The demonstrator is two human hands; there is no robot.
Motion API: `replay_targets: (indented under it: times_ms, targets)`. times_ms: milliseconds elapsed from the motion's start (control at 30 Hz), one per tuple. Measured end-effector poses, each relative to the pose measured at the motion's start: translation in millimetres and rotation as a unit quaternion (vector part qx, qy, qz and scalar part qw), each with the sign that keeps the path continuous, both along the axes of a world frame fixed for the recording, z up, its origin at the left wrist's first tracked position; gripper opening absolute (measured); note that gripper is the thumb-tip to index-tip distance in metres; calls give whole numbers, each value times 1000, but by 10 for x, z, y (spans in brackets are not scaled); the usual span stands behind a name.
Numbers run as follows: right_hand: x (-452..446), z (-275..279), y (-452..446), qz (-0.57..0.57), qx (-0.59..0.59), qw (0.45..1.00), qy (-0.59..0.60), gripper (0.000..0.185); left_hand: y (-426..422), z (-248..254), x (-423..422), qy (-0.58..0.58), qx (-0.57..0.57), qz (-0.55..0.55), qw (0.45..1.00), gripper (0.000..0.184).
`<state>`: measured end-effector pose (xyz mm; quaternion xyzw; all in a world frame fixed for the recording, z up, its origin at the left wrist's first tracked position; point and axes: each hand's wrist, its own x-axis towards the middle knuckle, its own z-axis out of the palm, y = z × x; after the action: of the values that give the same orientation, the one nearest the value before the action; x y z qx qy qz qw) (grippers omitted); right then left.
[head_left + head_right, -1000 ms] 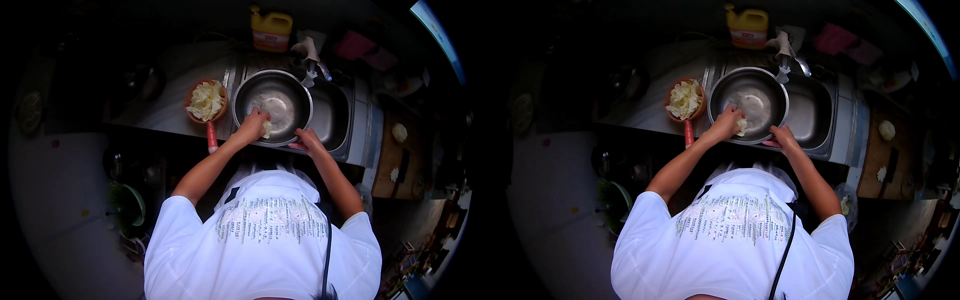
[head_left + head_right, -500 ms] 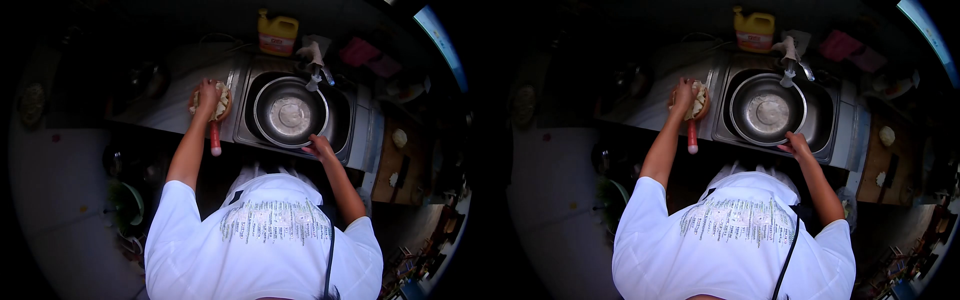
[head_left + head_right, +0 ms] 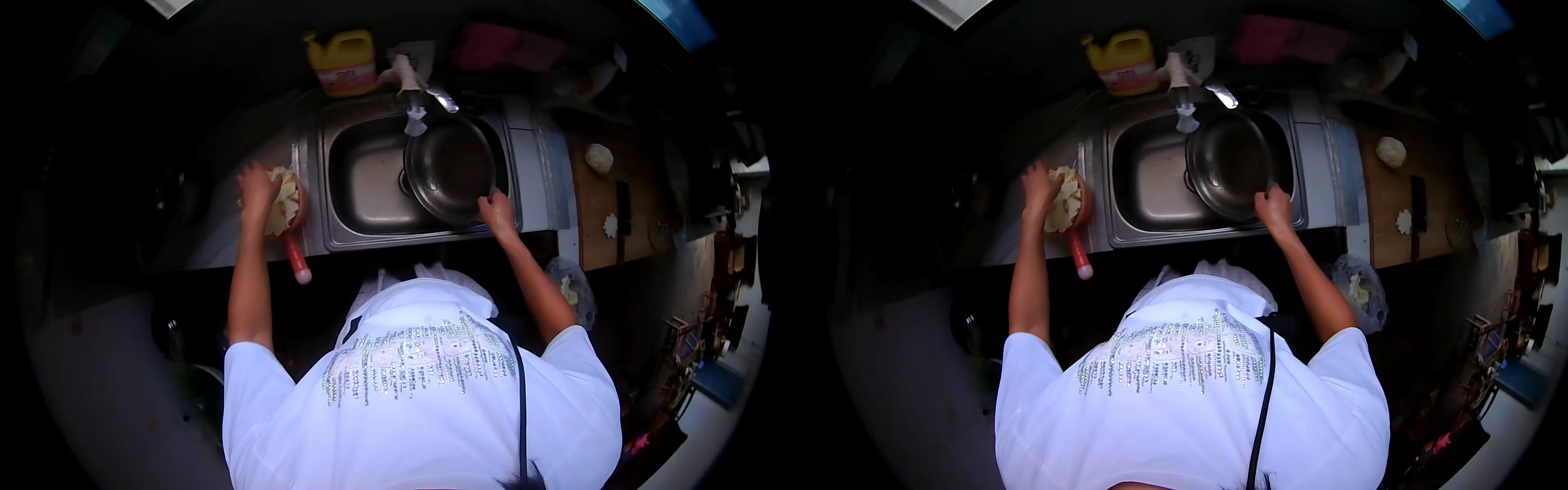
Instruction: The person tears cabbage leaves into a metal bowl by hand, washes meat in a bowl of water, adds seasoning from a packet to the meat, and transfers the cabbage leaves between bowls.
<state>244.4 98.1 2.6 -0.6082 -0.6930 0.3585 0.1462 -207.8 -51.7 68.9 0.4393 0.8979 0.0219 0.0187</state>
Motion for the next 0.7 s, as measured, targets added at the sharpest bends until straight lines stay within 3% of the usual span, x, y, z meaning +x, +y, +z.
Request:
replay_targets:
  times_ms: [67,133,200,333,533,600,667,700]
  targets:
    - [-39,158,-49,11,80,995,-56,34,4,82,124,17,78,-20,997,44]
    - [-30,286,-64,34,59,997,-47,40,-20,201,355,-31,205,-50,977,38]
    - [75,19,-41,57,95,993,-28,42,-21,219,659,-60,226,-102,967,35]
    - [164,307,-181,51,187,978,-73,51,-38,90,1308,-168,235,-171,942,32]
    - [608,338,-212,-28,108,993,32,49,54,69,2244,-292,246,-206,901,29]
    - [743,240,-239,-90,110,987,72,36,87,51,2454,-334,209,-206,896,30]
    - [916,222,-316,-120,37,991,52,27,90,142,2677,-350,178,-221,893,27]
    - [1002,236,-365,-170,-86,968,165,28,108,138,2750,-397,143,-219,880,27]
